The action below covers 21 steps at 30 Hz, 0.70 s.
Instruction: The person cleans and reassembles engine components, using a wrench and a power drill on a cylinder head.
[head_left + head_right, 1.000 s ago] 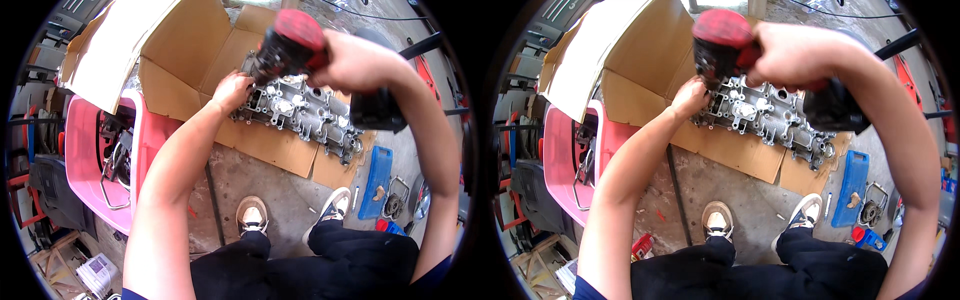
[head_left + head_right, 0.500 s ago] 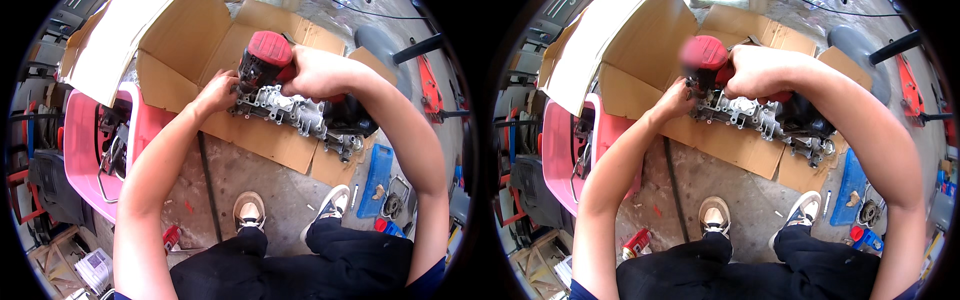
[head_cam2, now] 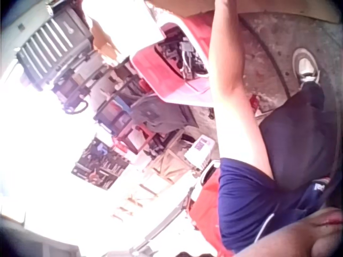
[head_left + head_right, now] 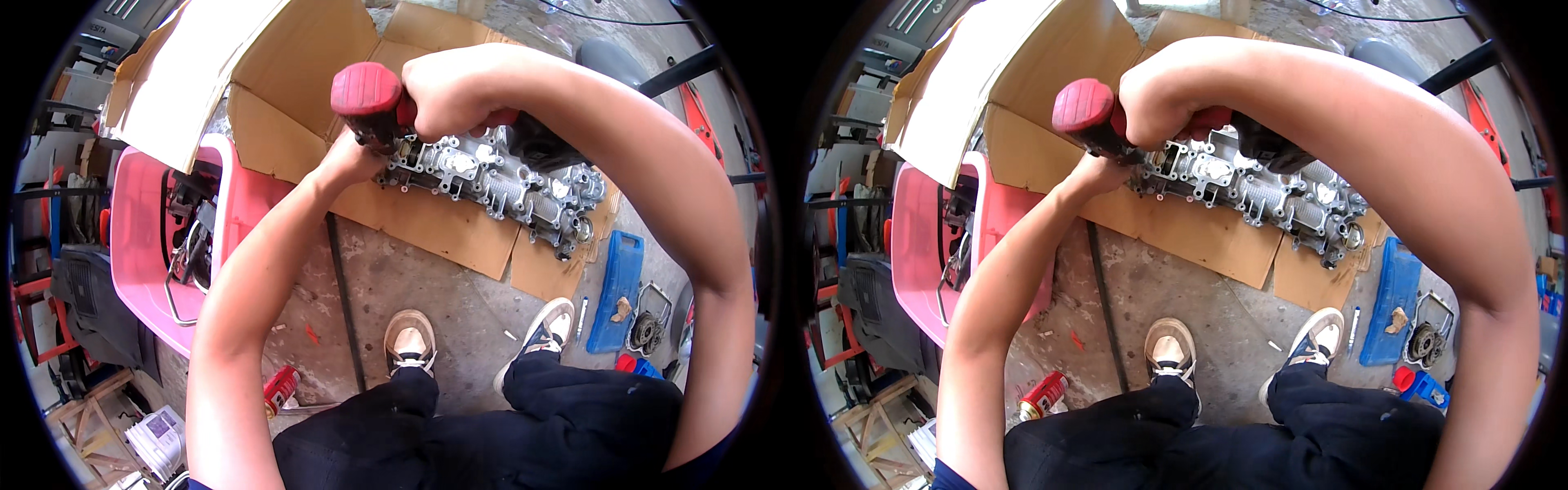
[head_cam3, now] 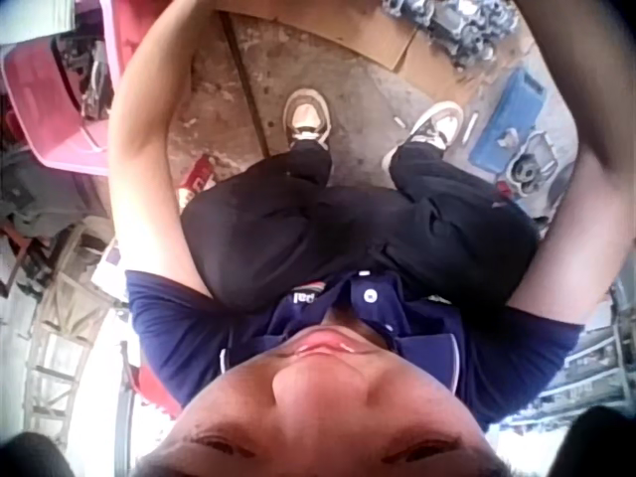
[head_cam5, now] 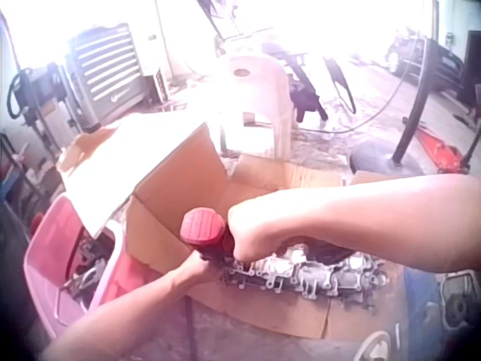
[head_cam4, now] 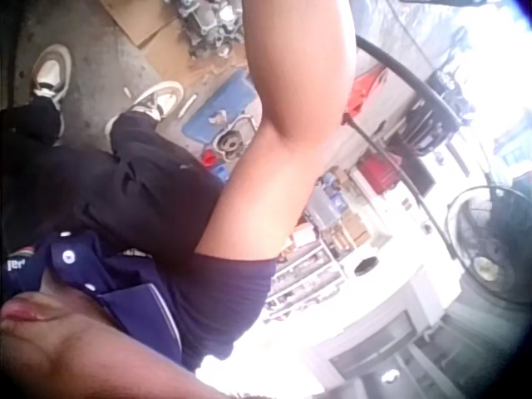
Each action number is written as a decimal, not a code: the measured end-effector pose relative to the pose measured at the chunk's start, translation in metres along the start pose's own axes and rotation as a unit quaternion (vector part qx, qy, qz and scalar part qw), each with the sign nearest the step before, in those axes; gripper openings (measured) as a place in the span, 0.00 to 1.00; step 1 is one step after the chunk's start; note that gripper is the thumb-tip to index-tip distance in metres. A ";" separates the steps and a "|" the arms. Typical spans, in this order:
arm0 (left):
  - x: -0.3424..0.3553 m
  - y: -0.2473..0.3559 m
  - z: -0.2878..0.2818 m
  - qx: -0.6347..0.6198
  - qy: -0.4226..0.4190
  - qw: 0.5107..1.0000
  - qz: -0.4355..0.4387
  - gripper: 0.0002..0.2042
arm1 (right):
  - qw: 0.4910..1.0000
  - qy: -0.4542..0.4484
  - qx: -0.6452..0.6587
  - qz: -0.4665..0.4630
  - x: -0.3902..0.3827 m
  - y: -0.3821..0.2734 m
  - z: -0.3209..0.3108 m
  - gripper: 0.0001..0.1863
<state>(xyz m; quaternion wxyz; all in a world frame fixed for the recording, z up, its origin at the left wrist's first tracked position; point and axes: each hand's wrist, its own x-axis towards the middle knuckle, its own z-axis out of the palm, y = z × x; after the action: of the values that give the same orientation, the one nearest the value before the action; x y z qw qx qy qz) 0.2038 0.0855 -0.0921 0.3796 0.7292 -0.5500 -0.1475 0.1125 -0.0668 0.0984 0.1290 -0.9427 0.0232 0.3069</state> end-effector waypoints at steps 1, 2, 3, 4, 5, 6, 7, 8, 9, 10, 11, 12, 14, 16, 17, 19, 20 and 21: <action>-0.001 -0.001 -0.002 0.022 -0.003 1.000 -0.010 0.14 | 0.999 -0.008 0.044 0.006 -0.001 0.001 -0.001 0.10; -0.001 -0.002 -0.003 0.044 -0.006 0.999 -0.021 0.16 | 0.999 -0.007 0.044 0.005 -0.003 0.003 -0.002 0.10; -0.003 -0.004 -0.003 0.055 -0.030 0.994 -0.089 0.22 | 0.999 0.000 0.046 -0.003 -0.005 0.005 -0.002 0.10; -0.004 -0.005 -0.002 0.056 -0.030 0.994 -0.089 0.22 | 0.999 0.006 0.048 -0.011 -0.006 0.006 -0.002 0.11; -0.005 -0.007 -0.001 0.070 -0.026 0.994 -0.079 0.22 | 0.998 0.002 0.065 0.004 -0.008 0.007 -0.002 0.11; -0.007 -0.010 0.001 0.083 -0.023 0.994 -0.068 0.23 | 0.998 0.002 0.066 0.005 -0.009 0.007 -0.002 0.11; -0.007 -0.014 0.003 0.083 -0.023 0.994 -0.068 0.23 | 0.998 0.005 0.070 0.005 -0.010 0.009 -0.002 0.11; -0.007 -0.017 0.006 0.102 -0.030 0.992 -0.066 0.24 | 0.997 0.007 0.074 0.005 -0.012 0.010 -0.002 0.11; -0.008 -0.020 0.007 0.123 -0.037 0.990 -0.065 0.25 | 0.997 0.007 0.075 0.004 -0.013 0.010 -0.002 0.11; -0.009 -0.022 0.008 0.124 -0.038 0.989 -0.066 0.25 | 0.996 0.014 0.082 0.016 -0.015 0.010 -0.003 0.12; -0.010 -0.025 0.008 0.133 -0.048 0.988 -0.065 0.23 | 0.995 0.022 0.089 0.027 -0.017 0.010 -0.003 0.12; -0.010 -0.027 0.011 0.139 -0.059 0.986 -0.063 0.22 | 0.995 0.020 0.089 0.028 -0.015 0.015 -0.001 0.12; -0.011 -0.030 0.019 0.166 -0.062 0.980 -0.089 0.19 | 0.996 0.030 0.079 0.006 -0.013 0.031 0.003 0.13; -0.012 -0.030 0.024 0.193 -0.063 0.972 -0.117 0.16 | 0.993 0.058 0.104 -0.012 -0.025 0.045 0.001 0.14; -0.013 -0.027 0.026 0.187 -0.031 0.978 -0.090 0.13 | 0.984 0.073 0.159 -0.022 -0.034 0.053 0.001 0.14; -0.016 -0.021 0.025 0.228 -0.006 0.972 -0.048 0.09 | 0.963 0.099 0.250 -0.020 -0.046 0.066 0.003 0.15; -0.018 -0.020 0.024 0.229 -0.002 0.972 -0.053 0.09 | 0.956 0.128 0.264 -0.020 -0.043 0.073 0.005 0.15; -0.015 -0.020 0.023 0.223 -0.007 0.974 -0.044 0.09 | 0.955 0.141 0.259 -0.010 -0.042 0.076 0.004 0.14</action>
<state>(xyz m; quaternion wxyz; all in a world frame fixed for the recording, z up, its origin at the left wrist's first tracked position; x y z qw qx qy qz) 0.1974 0.0928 -0.1245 0.1970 0.8176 -0.5393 -0.0426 0.0666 -0.1404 0.1027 0.3675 -0.9105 0.1109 0.1535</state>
